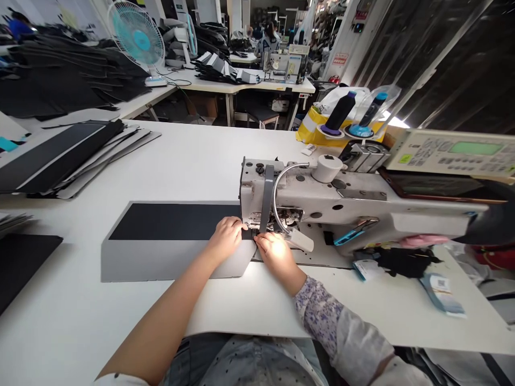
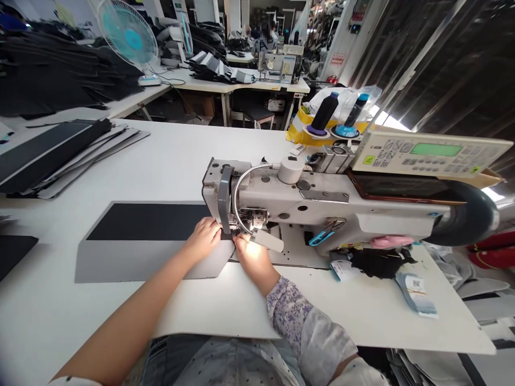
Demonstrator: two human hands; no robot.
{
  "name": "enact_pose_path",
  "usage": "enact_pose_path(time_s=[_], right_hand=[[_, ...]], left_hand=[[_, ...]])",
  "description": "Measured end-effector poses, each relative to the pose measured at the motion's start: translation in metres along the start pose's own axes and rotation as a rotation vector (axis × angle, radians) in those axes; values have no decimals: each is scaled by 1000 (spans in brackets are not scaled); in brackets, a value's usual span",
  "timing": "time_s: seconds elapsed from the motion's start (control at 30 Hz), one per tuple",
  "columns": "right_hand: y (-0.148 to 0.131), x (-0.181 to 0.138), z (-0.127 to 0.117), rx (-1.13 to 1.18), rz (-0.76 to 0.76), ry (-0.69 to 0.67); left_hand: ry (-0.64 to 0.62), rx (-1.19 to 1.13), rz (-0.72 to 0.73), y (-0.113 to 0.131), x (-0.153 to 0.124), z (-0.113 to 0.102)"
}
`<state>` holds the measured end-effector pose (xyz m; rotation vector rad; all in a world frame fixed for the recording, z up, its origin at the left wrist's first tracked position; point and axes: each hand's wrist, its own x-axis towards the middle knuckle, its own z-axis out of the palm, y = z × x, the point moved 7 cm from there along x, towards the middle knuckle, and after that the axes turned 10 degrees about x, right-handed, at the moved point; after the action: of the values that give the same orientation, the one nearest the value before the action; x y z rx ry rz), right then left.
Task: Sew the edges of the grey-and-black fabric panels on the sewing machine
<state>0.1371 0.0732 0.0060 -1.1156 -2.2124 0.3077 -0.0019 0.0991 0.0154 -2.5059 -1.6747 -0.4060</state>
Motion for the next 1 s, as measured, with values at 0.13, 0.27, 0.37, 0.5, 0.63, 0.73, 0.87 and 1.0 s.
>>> enact_pose_path(time_s=[0.13, 0.27, 0.37, 0.5, 0.63, 0.73, 0.87, 1.0], right_hand=[[1, 1, 5, -59, 36, -45], [1, -1, 4, -96, 64, -34], [0, 0, 0, -97, 55, -4], [-1, 1, -9, -56, 56, 62], [-1, 2, -13, -23, 116, 70], [-2, 3, -13, -25, 167, 75], [-2, 6, -10, -80, 263, 103], [-4, 7, -1, -147, 342, 73]], left_hand=[[-4, 59, 17, -7, 14, 5], [11, 65, 21, -9, 25, 3], [32, 86, 28, -3, 17, -1], [80, 91, 51, 14, -19, -11], [64, 178, -73, 17, -47, -16], [42, 205, -147, 16, -50, -20], [-33, 205, -138, 24, -46, -25], [-129, 237, -93, 35, -42, -24]])
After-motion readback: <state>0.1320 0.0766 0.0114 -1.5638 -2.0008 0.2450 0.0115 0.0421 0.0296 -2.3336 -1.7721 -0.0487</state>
